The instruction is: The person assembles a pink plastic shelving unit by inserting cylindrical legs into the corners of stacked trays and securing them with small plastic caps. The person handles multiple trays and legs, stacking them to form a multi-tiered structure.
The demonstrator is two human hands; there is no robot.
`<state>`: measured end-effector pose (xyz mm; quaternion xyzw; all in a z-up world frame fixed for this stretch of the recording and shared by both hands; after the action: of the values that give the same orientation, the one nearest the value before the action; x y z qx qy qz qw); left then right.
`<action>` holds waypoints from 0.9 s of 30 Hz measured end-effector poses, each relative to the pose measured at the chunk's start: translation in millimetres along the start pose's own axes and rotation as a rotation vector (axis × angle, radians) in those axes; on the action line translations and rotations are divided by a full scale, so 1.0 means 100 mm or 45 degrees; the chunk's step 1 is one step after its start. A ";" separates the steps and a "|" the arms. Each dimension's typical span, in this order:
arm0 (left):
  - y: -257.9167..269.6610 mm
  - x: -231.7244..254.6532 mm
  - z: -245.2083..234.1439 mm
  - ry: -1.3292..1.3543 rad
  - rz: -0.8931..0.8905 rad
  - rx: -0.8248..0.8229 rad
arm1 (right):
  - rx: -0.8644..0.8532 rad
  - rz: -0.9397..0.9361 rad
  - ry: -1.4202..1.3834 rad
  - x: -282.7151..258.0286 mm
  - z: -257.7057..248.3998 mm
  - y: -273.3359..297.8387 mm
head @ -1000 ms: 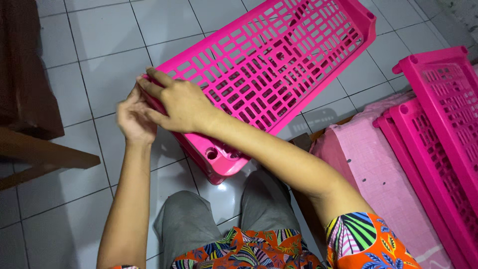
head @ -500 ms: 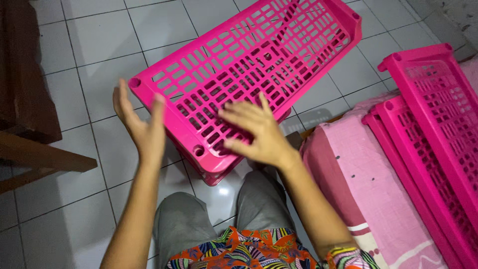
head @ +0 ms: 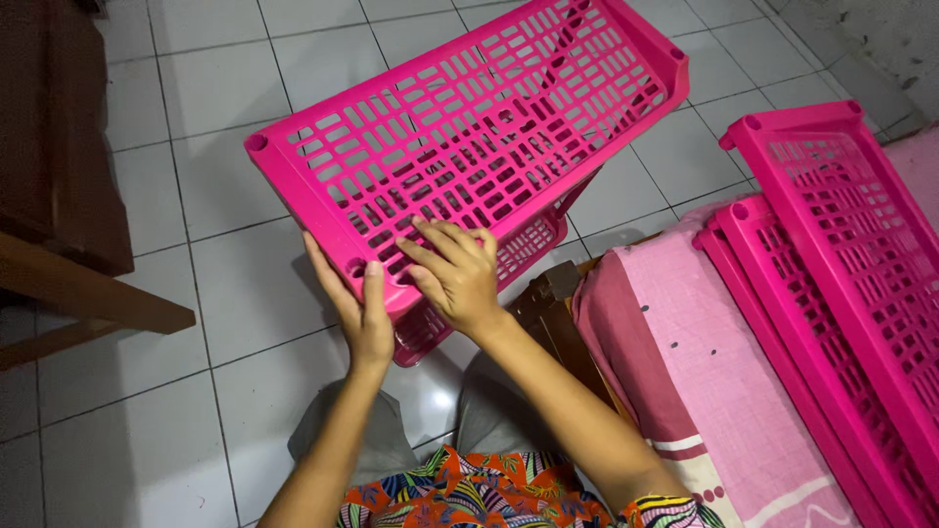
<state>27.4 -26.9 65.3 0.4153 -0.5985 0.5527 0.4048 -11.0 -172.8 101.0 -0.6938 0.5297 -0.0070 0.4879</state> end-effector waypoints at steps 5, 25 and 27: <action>-0.33 -0.23 -0.17 0.112 0.026 0.054 | -0.091 0.055 -0.170 0.06 0.13 -0.08; -1.46 -0.68 -2.47 -0.073 -0.062 0.374 | 0.679 0.651 -0.375 1.76 -0.95 -0.06; -1.40 -0.54 -2.48 -0.444 0.004 0.472 | 0.698 0.557 -0.305 1.65 -0.94 -0.06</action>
<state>184.2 217.0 75.0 0.5705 -0.5485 0.5735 0.2115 16.2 -358.0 70.1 -0.4037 0.5831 0.0371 0.7040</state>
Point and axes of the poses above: each hand's wrist, its own y-axis away from the middle knuckle, its own z-axis out of the palm, x = y × z, the point moved 3 cm from there along -y, towards the middle knuckle, and after that the axes turned 12 degrees about -y, right-handed, at the moved point
